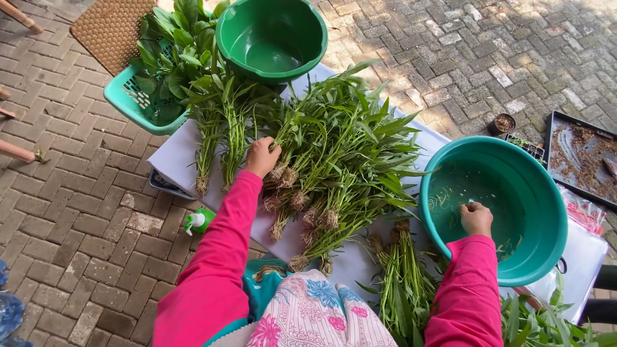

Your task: Wash and sort bundles of green leafy vegetables in a basin of water.

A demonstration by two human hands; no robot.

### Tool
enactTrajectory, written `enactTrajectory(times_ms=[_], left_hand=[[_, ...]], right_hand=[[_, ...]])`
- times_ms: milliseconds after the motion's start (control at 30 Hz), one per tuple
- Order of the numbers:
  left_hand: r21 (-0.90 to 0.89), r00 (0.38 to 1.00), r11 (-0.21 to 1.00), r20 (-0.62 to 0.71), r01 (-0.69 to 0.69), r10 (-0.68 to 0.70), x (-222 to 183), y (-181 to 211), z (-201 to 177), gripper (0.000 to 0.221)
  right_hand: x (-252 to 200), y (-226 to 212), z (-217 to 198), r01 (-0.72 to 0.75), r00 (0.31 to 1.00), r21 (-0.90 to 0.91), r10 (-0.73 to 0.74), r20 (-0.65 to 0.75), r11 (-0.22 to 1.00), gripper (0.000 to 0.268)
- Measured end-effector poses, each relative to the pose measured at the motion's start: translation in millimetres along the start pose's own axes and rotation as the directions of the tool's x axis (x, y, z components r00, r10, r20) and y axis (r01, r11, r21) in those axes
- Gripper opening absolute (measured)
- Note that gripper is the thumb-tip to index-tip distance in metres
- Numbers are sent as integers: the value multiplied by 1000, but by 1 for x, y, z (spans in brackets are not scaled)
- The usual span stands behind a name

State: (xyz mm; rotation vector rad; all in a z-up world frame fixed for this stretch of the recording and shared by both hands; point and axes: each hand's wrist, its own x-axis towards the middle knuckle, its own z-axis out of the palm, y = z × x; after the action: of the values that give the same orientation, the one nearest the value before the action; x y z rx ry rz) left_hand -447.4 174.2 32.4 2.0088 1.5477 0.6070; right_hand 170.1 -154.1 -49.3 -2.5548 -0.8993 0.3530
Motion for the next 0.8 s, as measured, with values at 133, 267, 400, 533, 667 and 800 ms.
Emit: enactTrajectory(times_ms=[133, 267, 400, 533, 667, 800], left_hand=[[-196, 997, 978, -31, -71, 66, -34, 34, -51, 22], [-358, 992, 925, -37, -127, 122, -69, 61, -98, 22], [-443, 972, 865, -87, -234, 218, -96, 90, -130, 23], [-452, 964, 852, -101, -265, 246, -115, 110, -143, 24], [-541, 946, 782, -99, -311, 308, -128, 136, -160, 24], [-683, 953, 692, -17, -233, 304, -129, 144, -146, 22]], right_hand=[[-10, -18, -14, 33, 990, 1, -32, -140, 999, 27], [-24, -38, -28, 70, 954, -13, -71, -290, 997, 30], [-19, -40, -28, 86, 903, -44, -96, -418, 995, 25], [-2, -28, -29, 215, 875, -203, -281, -394, 955, 15], [-26, -81, -81, 117, 973, -142, -142, -180, 983, 21], [-25, -103, -107, 78, 994, -178, -91, -62, 981, 28]])
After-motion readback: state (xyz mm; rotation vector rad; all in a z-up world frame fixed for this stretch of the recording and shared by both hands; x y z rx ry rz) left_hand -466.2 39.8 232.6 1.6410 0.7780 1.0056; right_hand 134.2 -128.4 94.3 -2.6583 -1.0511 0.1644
